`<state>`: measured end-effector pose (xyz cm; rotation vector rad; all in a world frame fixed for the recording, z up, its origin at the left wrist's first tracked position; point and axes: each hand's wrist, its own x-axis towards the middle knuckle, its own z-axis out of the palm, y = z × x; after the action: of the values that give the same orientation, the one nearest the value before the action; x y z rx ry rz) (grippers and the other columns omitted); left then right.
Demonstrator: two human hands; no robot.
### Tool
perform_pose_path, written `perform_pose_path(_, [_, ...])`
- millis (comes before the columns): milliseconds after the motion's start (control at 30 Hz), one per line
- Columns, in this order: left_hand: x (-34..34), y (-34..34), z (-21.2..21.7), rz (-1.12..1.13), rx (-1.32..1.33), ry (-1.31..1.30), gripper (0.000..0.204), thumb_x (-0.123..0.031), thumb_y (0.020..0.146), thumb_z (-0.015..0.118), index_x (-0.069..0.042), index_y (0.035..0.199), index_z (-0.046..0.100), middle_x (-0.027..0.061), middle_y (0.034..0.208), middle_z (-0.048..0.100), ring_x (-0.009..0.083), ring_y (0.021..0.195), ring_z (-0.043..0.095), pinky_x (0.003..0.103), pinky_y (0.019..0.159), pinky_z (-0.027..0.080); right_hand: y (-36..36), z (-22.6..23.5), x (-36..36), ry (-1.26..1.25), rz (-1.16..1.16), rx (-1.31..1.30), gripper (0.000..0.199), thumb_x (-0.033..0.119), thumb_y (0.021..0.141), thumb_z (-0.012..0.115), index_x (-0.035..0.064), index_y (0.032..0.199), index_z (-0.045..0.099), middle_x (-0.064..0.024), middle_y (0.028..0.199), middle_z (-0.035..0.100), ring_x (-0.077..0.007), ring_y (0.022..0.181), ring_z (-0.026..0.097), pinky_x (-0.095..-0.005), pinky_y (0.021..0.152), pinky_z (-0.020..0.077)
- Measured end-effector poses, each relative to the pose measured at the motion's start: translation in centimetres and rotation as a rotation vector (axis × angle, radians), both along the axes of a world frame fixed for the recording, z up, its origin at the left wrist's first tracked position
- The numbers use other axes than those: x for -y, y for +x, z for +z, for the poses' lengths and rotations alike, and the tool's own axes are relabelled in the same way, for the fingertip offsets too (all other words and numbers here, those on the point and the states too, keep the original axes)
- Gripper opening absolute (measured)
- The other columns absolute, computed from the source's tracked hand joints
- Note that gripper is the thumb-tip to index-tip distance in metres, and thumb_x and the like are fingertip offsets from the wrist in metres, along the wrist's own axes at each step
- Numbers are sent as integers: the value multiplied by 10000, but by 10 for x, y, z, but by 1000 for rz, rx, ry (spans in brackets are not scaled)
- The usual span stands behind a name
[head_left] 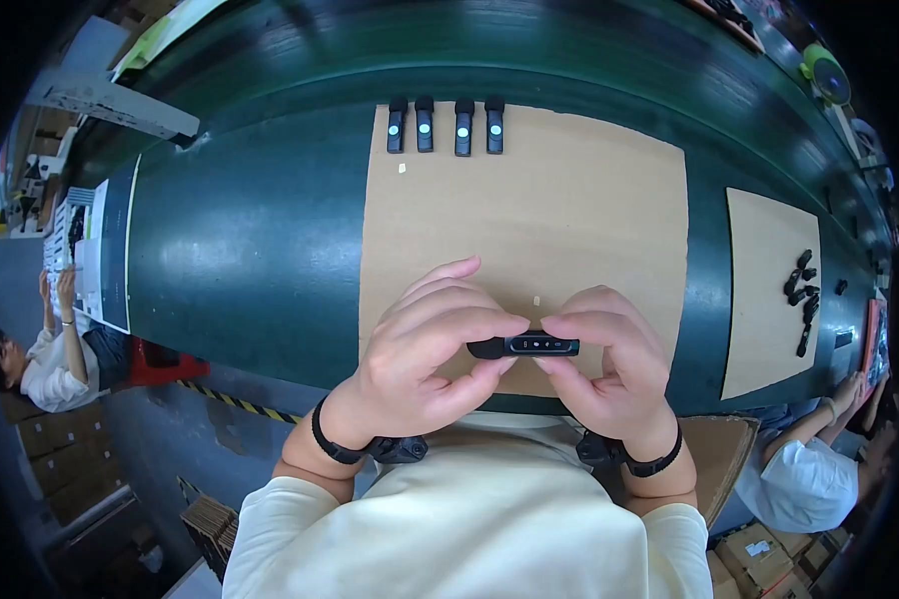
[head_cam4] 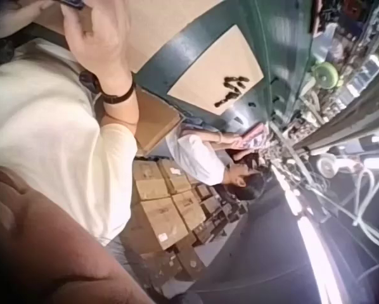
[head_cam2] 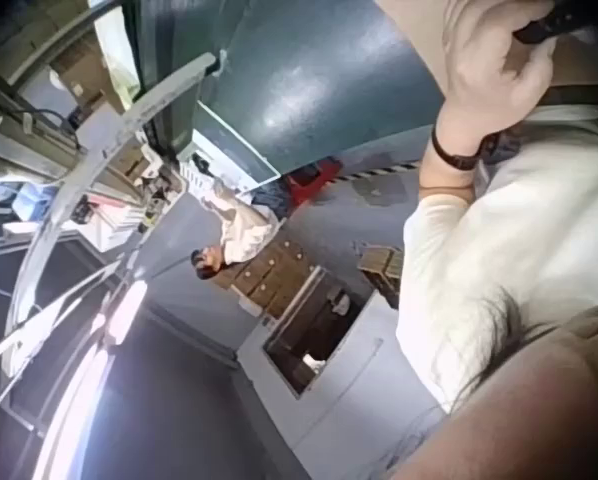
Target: The person repeatedly picks up a microphone and a receiver, aligns them side-by-side to compare them, and then places the microphone onto a cardboard sheet in rows.
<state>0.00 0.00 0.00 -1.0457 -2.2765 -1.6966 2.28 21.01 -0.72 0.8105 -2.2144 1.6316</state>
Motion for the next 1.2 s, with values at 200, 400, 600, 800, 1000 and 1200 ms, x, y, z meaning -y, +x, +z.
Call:
perform_pose_path(200, [-3,0,3,-3,-5,-22,294,-5,717,727,-23,1005,672,100,875,678,250,809,654,534,999,426,-1,-2,-1,-13,1,-36,318,-52,743,731,-18,1034,608,-120,880,635,-228,743,598,-312,637,471])
perform_pose_path(400, [-6,2,1,28,53,5,281,-15,718,729,-32,993,674,97,880,672,254,811,645,520,1006,422,0,5,-1,-24,-20,-18,362,-59,703,749,10,1038,631,-121,924,654,-260,785,622,-345,648,496])
perform_pose_path(600, [-11,-1,-8,1,85,-45,309,-38,727,741,-36,1020,642,90,961,674,293,875,638,499,1003,422,-5,18,1,10,22,-26,307,-33,755,725,-3,1038,609,-129,937,642,-249,817,610,-336,693,489])
perform_pose_path(800, [-1,-6,-12,38,67,-161,368,-94,739,752,-40,1076,616,111,1054,634,308,979,604,463,962,433,-26,32,-1,214,54,2,258,-17,805,696,-6,1044,599,-125,929,637,-246,841,615,-320,725,494])
perform_pose_path(1000, [0,3,-18,66,-94,-611,439,-228,738,748,-29,1105,610,146,1196,537,304,1122,505,419,966,402,-91,20,-14,459,-137,108,250,-41,802,671,20,1032,594,-119,966,642,-262,871,627,-324,774,506])
perform_pose_path(1200, [-1,7,-25,57,-114,-738,466,-244,730,747,-55,1141,633,120,1271,519,292,1178,482,406,987,397,-127,-18,-12,641,-165,-175,212,-25,771,677,24,948,570,-120,1025,617,-303,923,615,-373,784,513])
